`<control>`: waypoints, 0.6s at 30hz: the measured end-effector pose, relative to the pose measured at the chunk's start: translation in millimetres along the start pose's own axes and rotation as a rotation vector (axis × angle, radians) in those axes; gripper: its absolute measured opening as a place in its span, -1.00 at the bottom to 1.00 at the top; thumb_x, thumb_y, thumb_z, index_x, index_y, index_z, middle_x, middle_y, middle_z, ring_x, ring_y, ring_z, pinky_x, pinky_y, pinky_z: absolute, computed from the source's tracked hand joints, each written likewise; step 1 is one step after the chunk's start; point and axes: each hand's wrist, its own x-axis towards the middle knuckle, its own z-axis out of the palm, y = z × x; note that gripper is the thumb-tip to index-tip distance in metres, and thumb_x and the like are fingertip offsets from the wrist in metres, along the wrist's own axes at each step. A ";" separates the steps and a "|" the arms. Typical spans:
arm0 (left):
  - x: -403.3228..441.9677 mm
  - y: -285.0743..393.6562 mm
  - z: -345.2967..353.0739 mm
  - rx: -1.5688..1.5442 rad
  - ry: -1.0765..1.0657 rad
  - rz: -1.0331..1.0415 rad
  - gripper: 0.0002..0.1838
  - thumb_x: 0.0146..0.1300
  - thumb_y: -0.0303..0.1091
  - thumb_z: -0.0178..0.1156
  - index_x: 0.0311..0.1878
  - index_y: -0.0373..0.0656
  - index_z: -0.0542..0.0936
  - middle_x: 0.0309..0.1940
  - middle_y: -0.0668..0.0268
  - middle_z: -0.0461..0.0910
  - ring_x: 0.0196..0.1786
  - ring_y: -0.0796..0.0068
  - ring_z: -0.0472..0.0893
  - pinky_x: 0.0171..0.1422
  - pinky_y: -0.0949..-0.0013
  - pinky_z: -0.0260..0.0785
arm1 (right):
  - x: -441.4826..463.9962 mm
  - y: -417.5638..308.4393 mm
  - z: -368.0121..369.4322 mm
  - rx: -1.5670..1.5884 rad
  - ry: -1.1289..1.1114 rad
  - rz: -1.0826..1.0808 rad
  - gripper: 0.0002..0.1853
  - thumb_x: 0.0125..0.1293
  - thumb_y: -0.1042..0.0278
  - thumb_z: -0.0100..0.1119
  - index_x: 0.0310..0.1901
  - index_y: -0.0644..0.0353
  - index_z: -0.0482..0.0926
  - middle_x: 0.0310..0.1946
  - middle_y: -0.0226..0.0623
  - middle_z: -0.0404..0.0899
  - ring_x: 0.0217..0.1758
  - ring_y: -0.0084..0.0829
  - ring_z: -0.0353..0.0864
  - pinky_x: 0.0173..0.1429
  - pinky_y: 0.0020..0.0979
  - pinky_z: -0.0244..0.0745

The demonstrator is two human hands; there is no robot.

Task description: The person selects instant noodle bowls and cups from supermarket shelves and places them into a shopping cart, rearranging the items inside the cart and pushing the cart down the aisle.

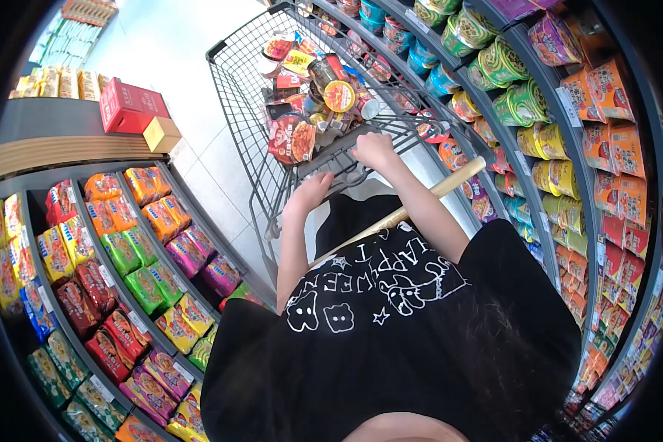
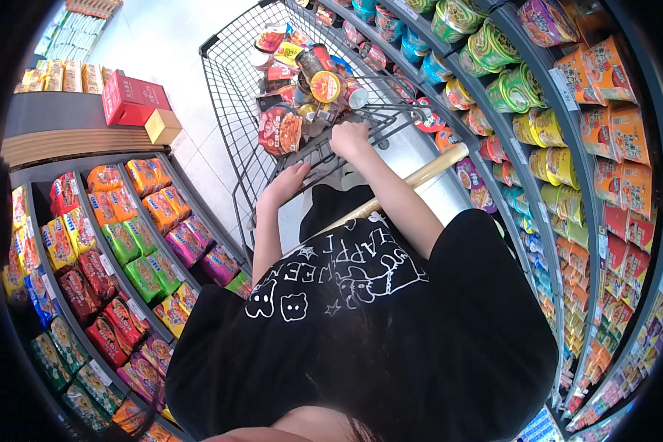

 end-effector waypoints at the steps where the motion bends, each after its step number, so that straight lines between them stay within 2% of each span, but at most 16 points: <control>1: 0.4 0.1 0.1 0.003 -0.004 -0.003 -0.51 0.23 -0.01 -0.29 -0.28 -0.33 0.40 -0.47 0.06 0.46 -0.33 0.16 0.46 -0.17 0.27 0.24 | -0.5 0.1 -0.4 0.000 -0.001 0.000 -0.71 0.06 0.10 0.04 -0.29 0.11 0.57 -0.28 -0.28 0.56 -0.17 -0.34 0.54 -0.04 -0.15 0.26; 12: 2.1 -1.0 1.8 -0.004 -0.007 -0.057 -0.51 0.24 -0.02 -0.31 -0.27 -0.32 0.40 -0.48 0.06 0.47 -0.33 0.15 0.46 -0.18 0.26 0.24 | 1.6 1.8 2.5 0.001 0.000 -0.003 -0.71 0.06 0.10 0.04 -0.29 0.11 0.57 -0.28 -0.27 0.56 -0.17 -0.34 0.54 -0.03 -0.14 0.25; 15: 3.6 -2.3 1.3 0.036 -0.018 0.036 -0.51 0.24 -0.02 -0.31 -0.26 -0.32 0.40 -0.48 0.07 0.47 -0.34 0.15 0.47 -0.19 0.27 0.24 | 3.2 1.9 1.9 0.008 -0.012 -0.014 -0.71 0.04 0.12 0.06 -0.29 0.11 0.57 -0.28 -0.26 0.56 -0.17 -0.32 0.54 -0.02 -0.09 0.24; 18: 8.3 -6.5 4.7 -0.055 -0.019 -0.058 -0.51 0.24 -0.02 -0.31 -0.28 -0.32 0.39 -0.50 0.08 0.46 -0.37 0.18 0.46 -0.21 0.28 0.24 | 3.7 2.2 1.5 0.014 -0.012 -0.013 -0.73 0.03 0.19 0.03 -0.28 0.12 0.57 -0.27 -0.25 0.56 -0.17 -0.30 0.54 0.02 -0.03 0.20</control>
